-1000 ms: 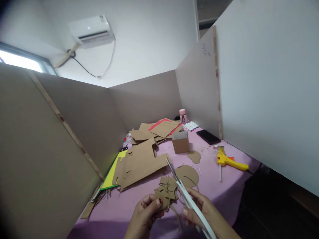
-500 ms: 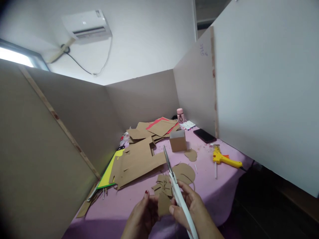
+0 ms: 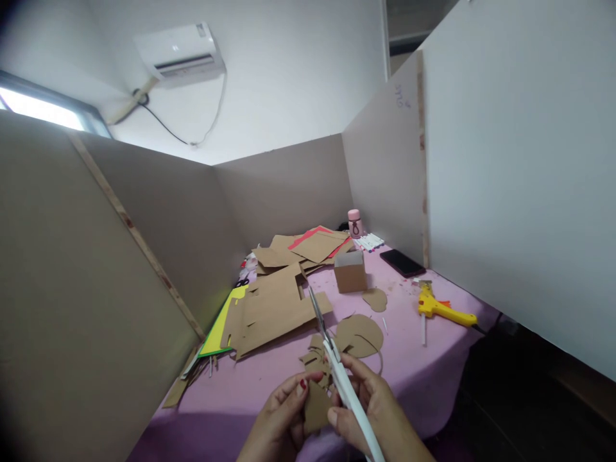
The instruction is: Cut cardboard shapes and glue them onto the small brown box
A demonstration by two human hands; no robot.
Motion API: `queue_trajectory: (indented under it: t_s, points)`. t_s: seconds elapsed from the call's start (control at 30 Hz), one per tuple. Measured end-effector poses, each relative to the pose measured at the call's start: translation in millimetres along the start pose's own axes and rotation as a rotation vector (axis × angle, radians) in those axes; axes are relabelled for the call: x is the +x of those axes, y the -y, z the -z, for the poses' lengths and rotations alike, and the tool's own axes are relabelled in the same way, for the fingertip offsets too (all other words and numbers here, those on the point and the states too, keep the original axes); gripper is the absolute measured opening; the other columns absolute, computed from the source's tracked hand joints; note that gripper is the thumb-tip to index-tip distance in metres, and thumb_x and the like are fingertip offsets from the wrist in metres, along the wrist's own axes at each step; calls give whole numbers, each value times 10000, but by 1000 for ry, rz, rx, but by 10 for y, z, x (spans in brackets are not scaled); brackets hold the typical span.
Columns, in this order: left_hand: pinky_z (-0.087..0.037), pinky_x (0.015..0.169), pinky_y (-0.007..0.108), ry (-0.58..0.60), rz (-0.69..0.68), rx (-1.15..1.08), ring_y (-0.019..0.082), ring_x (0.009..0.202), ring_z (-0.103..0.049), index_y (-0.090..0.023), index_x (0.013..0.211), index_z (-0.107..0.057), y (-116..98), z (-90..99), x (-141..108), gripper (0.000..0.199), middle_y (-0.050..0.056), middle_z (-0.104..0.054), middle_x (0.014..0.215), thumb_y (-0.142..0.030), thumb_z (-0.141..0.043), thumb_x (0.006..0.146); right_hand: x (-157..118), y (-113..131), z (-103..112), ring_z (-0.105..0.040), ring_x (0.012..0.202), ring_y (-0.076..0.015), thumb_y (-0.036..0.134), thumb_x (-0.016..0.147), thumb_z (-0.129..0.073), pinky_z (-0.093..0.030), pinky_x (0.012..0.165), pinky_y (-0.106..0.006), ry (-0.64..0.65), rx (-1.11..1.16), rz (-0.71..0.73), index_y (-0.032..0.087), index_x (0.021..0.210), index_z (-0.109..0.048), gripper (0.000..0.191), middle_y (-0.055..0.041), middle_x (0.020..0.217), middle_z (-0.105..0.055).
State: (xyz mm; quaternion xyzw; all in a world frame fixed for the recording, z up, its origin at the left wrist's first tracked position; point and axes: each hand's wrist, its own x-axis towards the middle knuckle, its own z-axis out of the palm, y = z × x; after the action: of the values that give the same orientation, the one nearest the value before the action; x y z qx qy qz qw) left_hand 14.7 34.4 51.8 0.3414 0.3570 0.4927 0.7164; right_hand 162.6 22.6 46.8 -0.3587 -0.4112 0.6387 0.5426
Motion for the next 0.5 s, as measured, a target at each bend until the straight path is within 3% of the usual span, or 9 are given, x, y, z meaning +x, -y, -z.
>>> queue_trajectory:
  t_s: [0.17, 0.3, 0.5]
  points:
    - [-462, 580, 223, 45, 1, -63, 113, 556, -607, -173, 672, -747, -7, -5, 5, 238, 25, -675, 612, -352, -851, 554, -56, 25, 29, -554, 697, -123, 144, 600, -775, -443, 661, -229, 104, 5, 60, 227, 1139, -577, 580, 26, 764, -615]
    - [-462, 607, 222, 59, -3, -73, 105, 574, -592, -163, 682, -741, 14, 25, 15, 225, 23, -662, 624, -347, -832, 591, -54, 2, 40, -566, 699, -129, 127, 620, -757, -445, 663, -235, 90, 19, 59, 226, 1166, -564, 587, 22, 764, -629]
    - [-369, 485, 202, 119, 63, -85, 84, 514, -553, -171, 735, -740, -4, 3, 14, 244, 17, -670, 645, -396, -786, 653, -7, -90, 19, -551, 649, -126, 109, 587, -748, -449, 634, -236, 47, 4, 76, 222, 1149, -581, 597, 36, 703, -615]
